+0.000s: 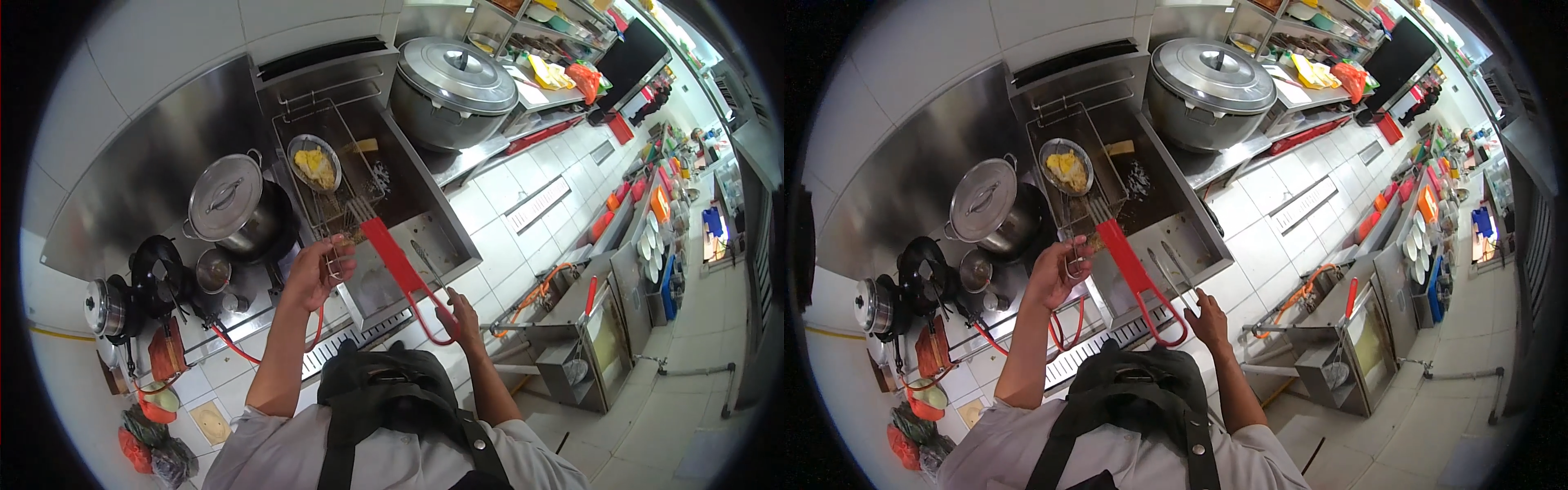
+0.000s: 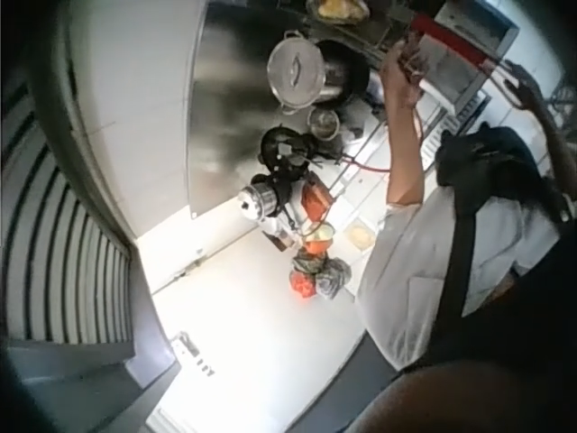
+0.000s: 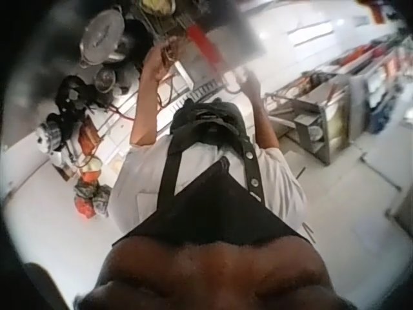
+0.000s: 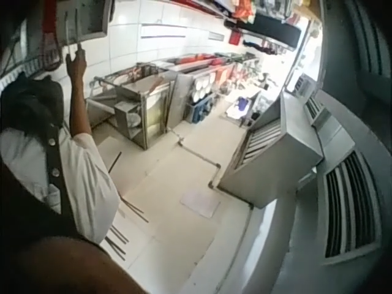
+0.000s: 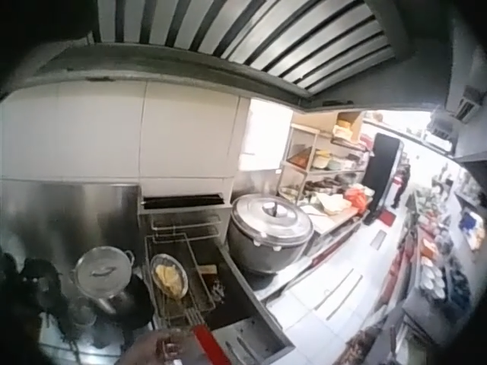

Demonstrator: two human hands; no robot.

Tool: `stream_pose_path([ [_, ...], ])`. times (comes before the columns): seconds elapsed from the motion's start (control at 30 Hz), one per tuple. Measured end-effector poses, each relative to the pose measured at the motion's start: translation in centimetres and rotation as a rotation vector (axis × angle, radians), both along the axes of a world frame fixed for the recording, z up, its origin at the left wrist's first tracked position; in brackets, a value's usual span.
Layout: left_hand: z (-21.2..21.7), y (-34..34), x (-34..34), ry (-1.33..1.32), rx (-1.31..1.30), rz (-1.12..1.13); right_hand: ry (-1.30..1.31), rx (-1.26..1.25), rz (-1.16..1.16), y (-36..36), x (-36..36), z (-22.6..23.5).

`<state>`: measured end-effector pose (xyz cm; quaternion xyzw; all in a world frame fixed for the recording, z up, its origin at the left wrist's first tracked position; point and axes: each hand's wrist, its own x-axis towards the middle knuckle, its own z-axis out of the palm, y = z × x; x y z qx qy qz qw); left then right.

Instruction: Preparing and assembling takeout meal boxes with fried egg, cucumber, and sauce.

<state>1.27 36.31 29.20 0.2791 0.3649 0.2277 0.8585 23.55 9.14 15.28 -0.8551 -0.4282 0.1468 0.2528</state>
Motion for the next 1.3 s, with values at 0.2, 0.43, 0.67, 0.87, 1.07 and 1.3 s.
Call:
stream_pose_path([
  [0.2, 0.9, -0.8, 1.5, 0.159, 0.067, 0.014, 0.117, -0.026, 0.041, 0.2, 4.7, 0.2],
  [0.43, 2.0, -1.7, 2.2, 0.411, 0.160, 0.049, 0.118, 0.012, 0.279, -0.5, 12.8, -0.1],
  [0.67, -12.3, -11.8, -4.7, -0.294, -0.515, 0.178, 0.123, -0.010, 0.435, -0.2, 18.2, 0.4],
  [0.87, -14.5, -21.7, 4.1, 0.269, -0.479, -0.224, 0.090, -0.201, 0.523, 0.0, 20.8, 3.6],
  [1.07, -17.7, -19.9, 9.3, 0.069, -0.151, -0.358, 0.041, -0.171, 0.580, 0.3, 21.8, 1.2],
  [1.3, -15.5, -20.2, 8.2, -0.067, -0.186, -0.326, 0.099, -0.208, 0.655, 3.0, 22.1, 0.7],
])
